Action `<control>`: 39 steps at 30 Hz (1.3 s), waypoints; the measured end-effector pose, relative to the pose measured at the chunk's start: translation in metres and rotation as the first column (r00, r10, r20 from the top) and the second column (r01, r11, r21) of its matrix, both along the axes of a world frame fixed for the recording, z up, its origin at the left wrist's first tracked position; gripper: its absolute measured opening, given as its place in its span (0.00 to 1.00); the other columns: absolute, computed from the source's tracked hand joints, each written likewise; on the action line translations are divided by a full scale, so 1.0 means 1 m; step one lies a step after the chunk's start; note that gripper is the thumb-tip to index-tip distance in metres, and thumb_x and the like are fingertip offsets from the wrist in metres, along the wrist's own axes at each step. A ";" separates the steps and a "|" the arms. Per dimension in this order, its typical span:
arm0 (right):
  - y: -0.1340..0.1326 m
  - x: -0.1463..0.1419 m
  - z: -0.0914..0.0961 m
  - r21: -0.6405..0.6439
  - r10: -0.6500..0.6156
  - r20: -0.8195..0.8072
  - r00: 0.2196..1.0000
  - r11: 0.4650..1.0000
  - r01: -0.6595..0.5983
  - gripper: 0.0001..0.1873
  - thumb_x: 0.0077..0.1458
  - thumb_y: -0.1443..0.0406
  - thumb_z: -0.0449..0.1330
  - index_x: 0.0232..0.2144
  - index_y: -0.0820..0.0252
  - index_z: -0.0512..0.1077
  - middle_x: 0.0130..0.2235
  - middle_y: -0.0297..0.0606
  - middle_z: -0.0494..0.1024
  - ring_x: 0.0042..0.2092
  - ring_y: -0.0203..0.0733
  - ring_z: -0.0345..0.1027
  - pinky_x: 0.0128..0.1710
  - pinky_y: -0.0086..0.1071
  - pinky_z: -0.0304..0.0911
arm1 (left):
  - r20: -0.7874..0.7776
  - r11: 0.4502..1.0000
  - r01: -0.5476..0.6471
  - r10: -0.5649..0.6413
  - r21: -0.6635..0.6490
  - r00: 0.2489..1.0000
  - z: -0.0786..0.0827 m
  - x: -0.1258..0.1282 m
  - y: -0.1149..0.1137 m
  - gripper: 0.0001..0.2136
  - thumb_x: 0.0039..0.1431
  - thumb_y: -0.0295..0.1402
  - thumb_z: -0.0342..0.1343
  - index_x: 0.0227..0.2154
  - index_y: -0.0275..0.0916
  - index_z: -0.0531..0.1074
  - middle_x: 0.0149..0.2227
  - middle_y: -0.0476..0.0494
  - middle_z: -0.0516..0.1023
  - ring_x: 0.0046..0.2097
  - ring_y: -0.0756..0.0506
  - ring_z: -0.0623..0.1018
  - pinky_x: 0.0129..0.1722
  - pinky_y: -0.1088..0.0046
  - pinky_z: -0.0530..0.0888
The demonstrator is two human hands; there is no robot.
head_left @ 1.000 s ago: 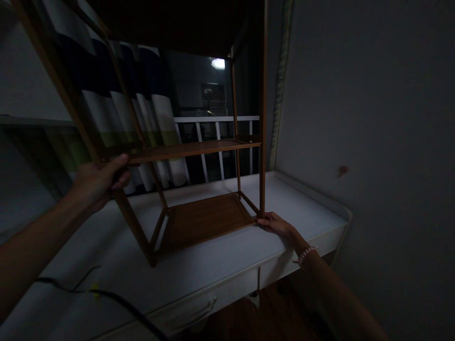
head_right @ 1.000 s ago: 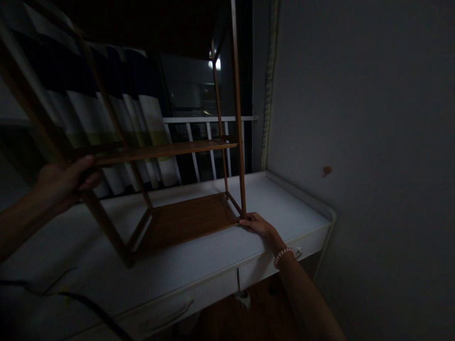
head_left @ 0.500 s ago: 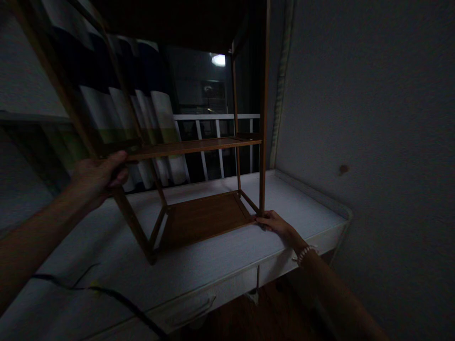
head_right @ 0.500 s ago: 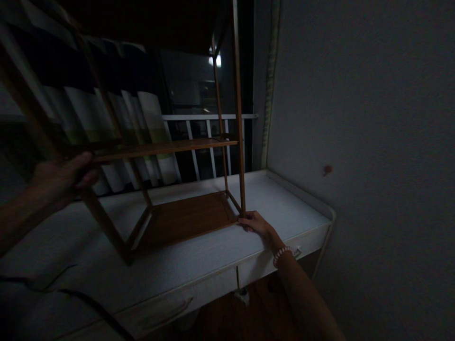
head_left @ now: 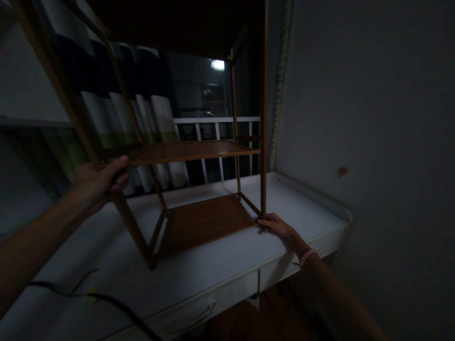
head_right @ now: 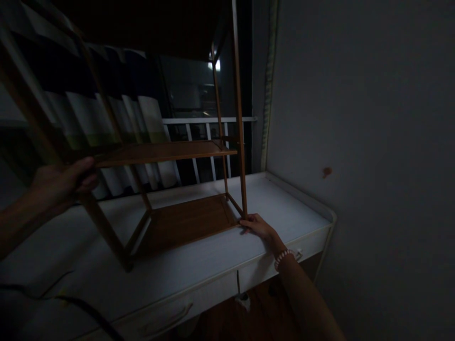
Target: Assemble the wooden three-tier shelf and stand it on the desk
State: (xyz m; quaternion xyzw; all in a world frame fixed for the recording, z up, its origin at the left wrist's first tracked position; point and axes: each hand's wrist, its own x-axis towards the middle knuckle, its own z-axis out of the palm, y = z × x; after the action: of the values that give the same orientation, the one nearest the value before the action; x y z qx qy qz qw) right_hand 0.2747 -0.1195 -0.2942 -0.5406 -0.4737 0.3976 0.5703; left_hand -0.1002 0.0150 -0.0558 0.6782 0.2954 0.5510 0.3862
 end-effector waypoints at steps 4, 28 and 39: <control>-0.002 -0.001 0.001 -0.003 0.017 0.000 1.000 1.000 -0.017 0.21 0.36 0.54 0.65 0.26 0.68 0.72 0.26 0.37 0.72 0.22 0.30 0.63 0.21 0.26 0.57 | 0.014 1.000 -0.016 0.016 -0.002 1.000 0.001 0.001 -0.004 0.14 0.46 0.38 0.57 0.20 0.37 0.57 0.09 0.57 0.54 0.12 0.57 0.55 0.10 0.84 0.51; -0.001 0.011 0.010 -0.044 0.198 0.040 0.979 0.980 -0.196 0.18 0.30 0.61 0.68 0.22 0.66 0.67 0.21 0.31 0.68 0.24 0.30 0.60 0.25 0.26 0.53 | -0.053 1.000 -0.002 0.002 -0.003 0.999 0.003 0.000 -0.005 0.13 0.48 0.38 0.54 0.20 0.38 0.56 0.10 0.58 0.53 0.12 0.57 0.54 0.10 0.85 0.51; -0.003 0.015 0.014 -0.078 0.224 0.124 0.967 0.973 -0.216 0.17 0.37 0.59 0.66 0.25 0.67 0.70 0.23 0.34 0.70 0.23 0.30 0.61 0.24 0.26 0.57 | -0.016 1.000 -0.014 0.014 -0.001 1.000 0.001 -0.003 0.000 0.15 0.48 0.38 0.56 0.18 0.37 0.55 0.10 0.57 0.54 0.12 0.57 0.54 0.10 0.84 0.52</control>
State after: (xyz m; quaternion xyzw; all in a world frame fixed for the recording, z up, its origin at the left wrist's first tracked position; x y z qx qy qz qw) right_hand 0.2892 -0.1225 -0.2806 -0.5277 -0.5543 0.4369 0.4726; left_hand -0.1030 0.0152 -0.0548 0.6803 0.3037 0.5479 0.3804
